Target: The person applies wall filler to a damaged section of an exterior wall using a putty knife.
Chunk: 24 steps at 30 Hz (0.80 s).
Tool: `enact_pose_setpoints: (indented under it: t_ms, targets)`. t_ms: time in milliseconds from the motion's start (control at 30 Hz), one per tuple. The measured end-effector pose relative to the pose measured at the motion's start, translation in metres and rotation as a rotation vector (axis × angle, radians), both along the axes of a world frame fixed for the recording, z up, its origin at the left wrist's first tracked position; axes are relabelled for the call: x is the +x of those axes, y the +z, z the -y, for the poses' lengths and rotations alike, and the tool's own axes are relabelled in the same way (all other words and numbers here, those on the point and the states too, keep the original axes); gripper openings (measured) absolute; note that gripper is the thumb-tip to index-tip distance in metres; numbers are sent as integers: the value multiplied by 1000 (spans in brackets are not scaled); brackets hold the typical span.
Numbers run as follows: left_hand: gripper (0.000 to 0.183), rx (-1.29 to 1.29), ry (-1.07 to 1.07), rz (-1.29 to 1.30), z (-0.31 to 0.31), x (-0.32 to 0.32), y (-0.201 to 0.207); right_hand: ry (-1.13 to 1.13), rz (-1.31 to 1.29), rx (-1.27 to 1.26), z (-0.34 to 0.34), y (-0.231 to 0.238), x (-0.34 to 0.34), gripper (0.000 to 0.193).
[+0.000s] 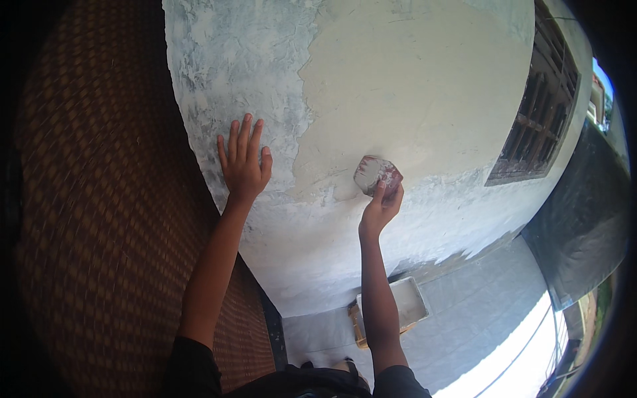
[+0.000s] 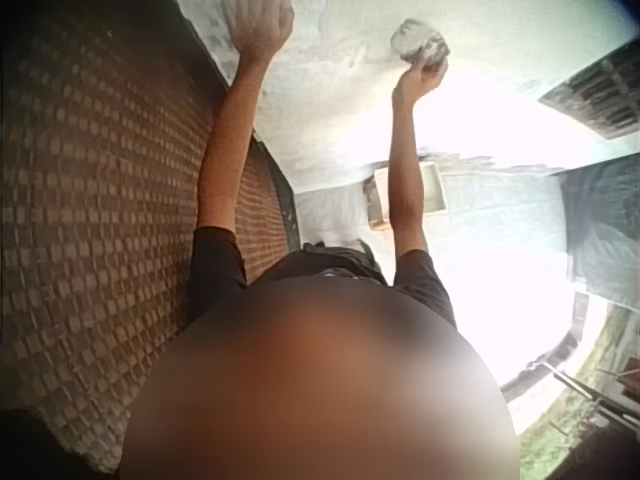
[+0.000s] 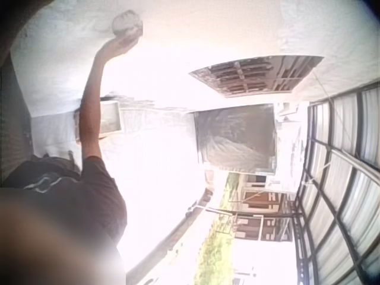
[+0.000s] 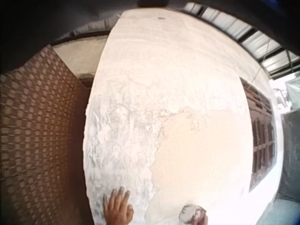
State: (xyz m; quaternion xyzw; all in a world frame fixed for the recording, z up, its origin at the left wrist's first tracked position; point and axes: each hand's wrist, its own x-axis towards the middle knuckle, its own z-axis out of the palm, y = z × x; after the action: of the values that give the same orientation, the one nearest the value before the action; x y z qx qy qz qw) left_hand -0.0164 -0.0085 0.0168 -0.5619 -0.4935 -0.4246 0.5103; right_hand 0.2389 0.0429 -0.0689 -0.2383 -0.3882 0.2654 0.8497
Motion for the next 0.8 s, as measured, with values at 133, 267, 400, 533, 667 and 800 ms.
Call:
enact_pose_setpoints:
  t_ms: [133,267,400,533,667,800]
  targets:
    - [50,-7,17,3,1,1,-1,34,9,49,13,8,9,29]
    - [50,-11,5,10,0,-1,1,58,457,104,20,-7,-23,28]
    - [49,-12,6,6,0,-2,0,-60,585,63,15,-9,-33,28]
    - [49,-9,5,5,-1,1,-1,-67,186,-15,6,-4,-3,30]
    - [50,-1,6,3,1,-1,0,-61,-3,3,15,4,5,30]
    - [50,-13,-3,10,1,1,1,-9,195,52,22,9,-7,30]
